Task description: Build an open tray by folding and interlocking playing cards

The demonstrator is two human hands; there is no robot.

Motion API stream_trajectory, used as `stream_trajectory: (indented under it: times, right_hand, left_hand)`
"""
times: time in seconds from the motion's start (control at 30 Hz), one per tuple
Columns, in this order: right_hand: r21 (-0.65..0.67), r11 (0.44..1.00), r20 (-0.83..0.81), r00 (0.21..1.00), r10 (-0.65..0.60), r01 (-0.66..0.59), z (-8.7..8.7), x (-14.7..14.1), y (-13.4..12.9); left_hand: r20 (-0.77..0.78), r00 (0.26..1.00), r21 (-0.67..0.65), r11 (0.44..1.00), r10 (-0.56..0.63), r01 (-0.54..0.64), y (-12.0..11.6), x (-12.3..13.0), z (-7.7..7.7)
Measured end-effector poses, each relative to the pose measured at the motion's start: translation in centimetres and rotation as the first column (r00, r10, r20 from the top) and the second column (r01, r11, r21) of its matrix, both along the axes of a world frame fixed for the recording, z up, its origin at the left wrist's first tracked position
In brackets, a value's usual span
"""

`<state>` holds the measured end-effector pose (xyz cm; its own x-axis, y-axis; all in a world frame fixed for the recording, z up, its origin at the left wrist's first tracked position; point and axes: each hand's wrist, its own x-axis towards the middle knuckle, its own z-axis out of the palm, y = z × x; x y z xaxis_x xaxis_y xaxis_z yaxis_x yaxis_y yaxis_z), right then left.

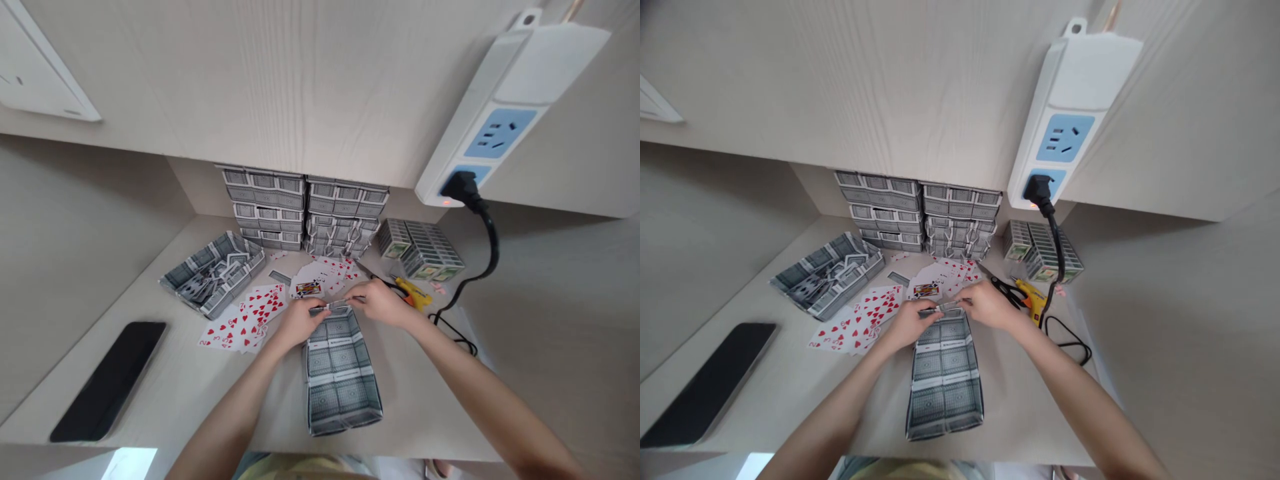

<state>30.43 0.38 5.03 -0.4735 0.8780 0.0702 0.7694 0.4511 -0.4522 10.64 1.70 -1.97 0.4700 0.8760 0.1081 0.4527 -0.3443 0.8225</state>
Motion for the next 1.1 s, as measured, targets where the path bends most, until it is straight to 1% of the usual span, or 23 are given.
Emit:
stream_trajectory:
  times: [0.2,0.4,0.53,0.7,0.8,0.97,1.1]
  right_hand:
    - [-0.026,0.999,-0.035,0.999,-0.032,0.031,-0.5,0.1,-0.4]
    - [-0.018,0.997,-0.043,0.996,-0.073,0.073,-1.2,0.5,-0.8]
    - [0.010,1.000,0.075,0.997,-0.026,0.025,-0.5,0.1,-0.9]
    - [0.072,0.995,0.179,0.982,0.052,-0.066,0.6,-1.8,-1.4]
    - [0.069,0.995,0.250,0.967,0.053,-0.073,0.6,-2.5,-1.4]
    - [0.035,0.994,0.338,0.937,0.086,-0.104,0.7,-2.8,-1.3]
    - [0.050,0.994,0.383,0.921,0.075,-0.102,0.7,-3.2,-1.3]
  left_hand:
    - [0.006,1.000,-0.003,1.000,0.003,-0.003,0.0,0.1,0.0]
    - [0.019,1.000,-0.004,1.000,-0.016,0.016,0.0,0.1,0.0]
    - [0.009,1.000,-0.005,1.000,-0.007,0.007,0.0,0.1,0.1]
    - [0.025,1.000,-0.007,1.000,-0.010,0.010,0.0,0.1,0.0]
    - [0.021,1.000,-0.003,1.000,-0.012,0.012,0.0,0.2,-0.2]
    - [0.022,1.000,0.014,1.000,-0.006,0.005,0.1,0.3,-0.4]
    - [0.009,1.000,0.019,1.000,0.000,0.000,0.1,0.3,-0.4]
